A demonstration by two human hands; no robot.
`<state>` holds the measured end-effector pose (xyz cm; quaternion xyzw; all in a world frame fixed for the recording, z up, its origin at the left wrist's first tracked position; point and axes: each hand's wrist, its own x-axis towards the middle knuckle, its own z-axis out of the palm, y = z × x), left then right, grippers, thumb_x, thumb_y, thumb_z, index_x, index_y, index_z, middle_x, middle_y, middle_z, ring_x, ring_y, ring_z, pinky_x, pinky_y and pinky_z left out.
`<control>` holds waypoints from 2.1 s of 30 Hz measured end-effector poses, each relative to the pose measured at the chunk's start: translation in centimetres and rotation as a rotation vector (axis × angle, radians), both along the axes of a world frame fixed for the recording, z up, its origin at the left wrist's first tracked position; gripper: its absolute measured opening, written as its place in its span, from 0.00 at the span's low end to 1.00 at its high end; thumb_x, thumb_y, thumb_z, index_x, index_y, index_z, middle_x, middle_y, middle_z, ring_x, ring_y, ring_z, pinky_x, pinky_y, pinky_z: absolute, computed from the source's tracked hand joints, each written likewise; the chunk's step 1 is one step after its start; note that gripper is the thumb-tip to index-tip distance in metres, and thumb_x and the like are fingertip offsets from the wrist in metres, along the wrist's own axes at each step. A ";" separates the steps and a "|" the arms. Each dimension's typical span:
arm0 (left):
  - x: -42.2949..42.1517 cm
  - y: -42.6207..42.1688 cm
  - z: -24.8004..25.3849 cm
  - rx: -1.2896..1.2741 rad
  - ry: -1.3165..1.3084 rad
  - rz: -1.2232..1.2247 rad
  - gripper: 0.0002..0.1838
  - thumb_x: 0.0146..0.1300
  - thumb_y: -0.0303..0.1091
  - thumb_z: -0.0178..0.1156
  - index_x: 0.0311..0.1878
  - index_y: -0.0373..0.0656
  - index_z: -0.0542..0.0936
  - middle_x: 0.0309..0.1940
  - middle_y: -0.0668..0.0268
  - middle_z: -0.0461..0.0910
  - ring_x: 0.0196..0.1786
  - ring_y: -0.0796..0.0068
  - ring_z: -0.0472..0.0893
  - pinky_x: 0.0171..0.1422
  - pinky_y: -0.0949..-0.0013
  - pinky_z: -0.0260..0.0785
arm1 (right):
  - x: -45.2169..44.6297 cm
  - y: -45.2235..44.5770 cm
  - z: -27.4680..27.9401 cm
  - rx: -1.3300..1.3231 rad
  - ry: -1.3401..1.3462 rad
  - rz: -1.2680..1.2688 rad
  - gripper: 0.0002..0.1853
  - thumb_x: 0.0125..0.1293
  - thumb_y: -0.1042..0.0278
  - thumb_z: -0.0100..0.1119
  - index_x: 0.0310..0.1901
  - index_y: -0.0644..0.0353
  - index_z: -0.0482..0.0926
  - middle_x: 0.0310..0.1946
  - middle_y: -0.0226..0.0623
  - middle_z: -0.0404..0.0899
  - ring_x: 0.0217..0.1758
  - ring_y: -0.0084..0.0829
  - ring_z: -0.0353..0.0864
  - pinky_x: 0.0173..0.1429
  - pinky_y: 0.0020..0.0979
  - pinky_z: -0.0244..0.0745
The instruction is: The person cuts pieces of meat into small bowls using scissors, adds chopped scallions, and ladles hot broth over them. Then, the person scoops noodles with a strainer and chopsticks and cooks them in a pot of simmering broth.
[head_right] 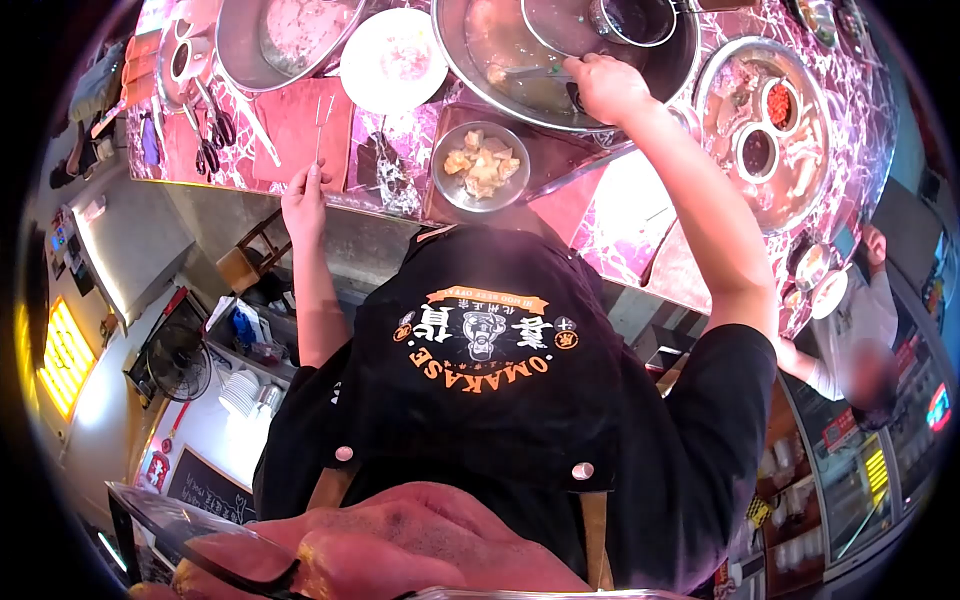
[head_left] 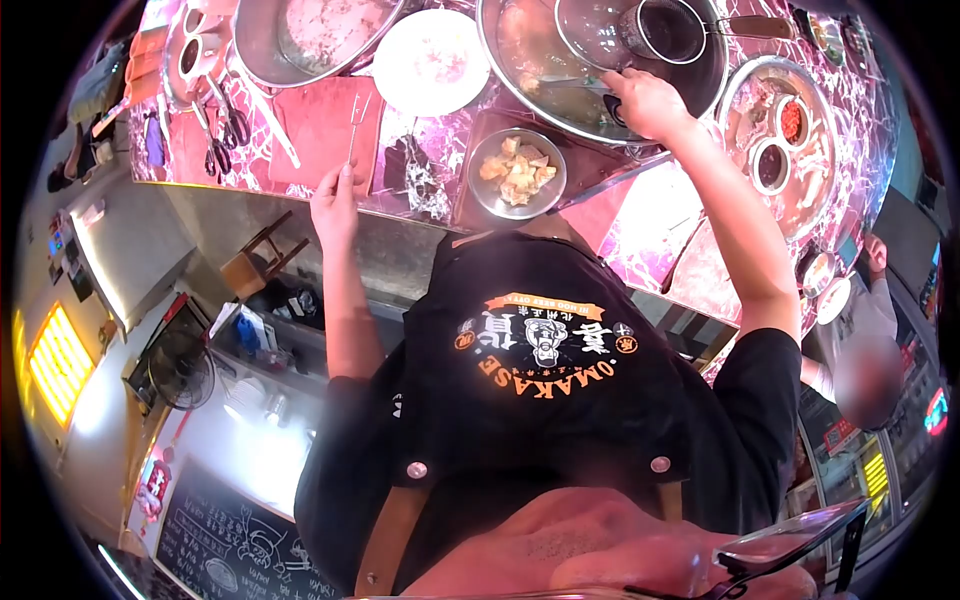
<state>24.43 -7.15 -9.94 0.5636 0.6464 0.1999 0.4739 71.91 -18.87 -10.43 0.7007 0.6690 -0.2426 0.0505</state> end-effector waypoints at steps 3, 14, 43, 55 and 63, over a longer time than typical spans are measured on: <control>-0.8 -0.1 -0.5 -0.009 0.000 0.015 0.15 0.73 0.37 0.57 0.54 0.38 0.84 0.32 0.71 0.82 0.37 0.86 0.74 0.44 0.78 0.66 | 0.7 -0.1 2.4 -0.101 -0.124 -0.039 0.20 0.60 0.73 0.54 0.56 0.58 0.75 0.50 0.49 0.80 0.56 0.47 0.80 0.59 0.42 0.77; -0.9 -0.7 0.0 0.039 0.049 -0.019 0.15 0.73 0.38 0.57 0.53 0.38 0.84 0.33 0.69 0.83 0.39 0.83 0.77 0.48 0.76 0.69 | 0.6 0.3 -3.5 -0.031 -0.207 -0.037 0.13 0.64 0.72 0.52 0.49 0.61 0.76 0.42 0.50 0.82 0.49 0.47 0.84 0.52 0.43 0.81; 34.4 15.7 2.1 0.133 -0.597 -0.431 0.14 0.68 0.36 0.60 0.46 0.33 0.77 0.26 0.57 0.83 0.31 0.67 0.82 0.38 0.63 0.72 | -7.9 11.6 -8.4 -0.168 1.444 -1.407 0.13 0.75 0.59 0.47 0.45 0.62 0.71 0.29 0.37 0.69 0.21 0.30 0.70 0.22 0.35 0.73; 34.0 14.0 4.7 0.619 -0.386 -0.684 0.18 0.65 0.37 0.62 0.55 0.38 0.79 0.32 0.57 0.83 0.35 0.71 0.80 0.43 0.64 0.72 | -3.4 5.5 -2.7 -0.245 0.606 -0.796 0.28 0.66 0.51 0.60 0.55 0.70 0.71 0.37 0.49 0.80 0.29 0.34 0.81 0.36 0.35 0.78; 31.1 11.2 8.5 0.418 -0.222 -0.622 0.17 0.65 0.35 0.61 0.54 0.38 0.79 0.27 0.63 0.79 0.32 0.75 0.77 0.40 0.66 0.72 | -7.4 9.3 -7.9 -0.186 1.308 -1.301 0.17 0.71 0.60 0.51 0.33 0.69 0.73 0.17 0.36 0.69 0.15 0.27 0.69 0.20 0.29 0.67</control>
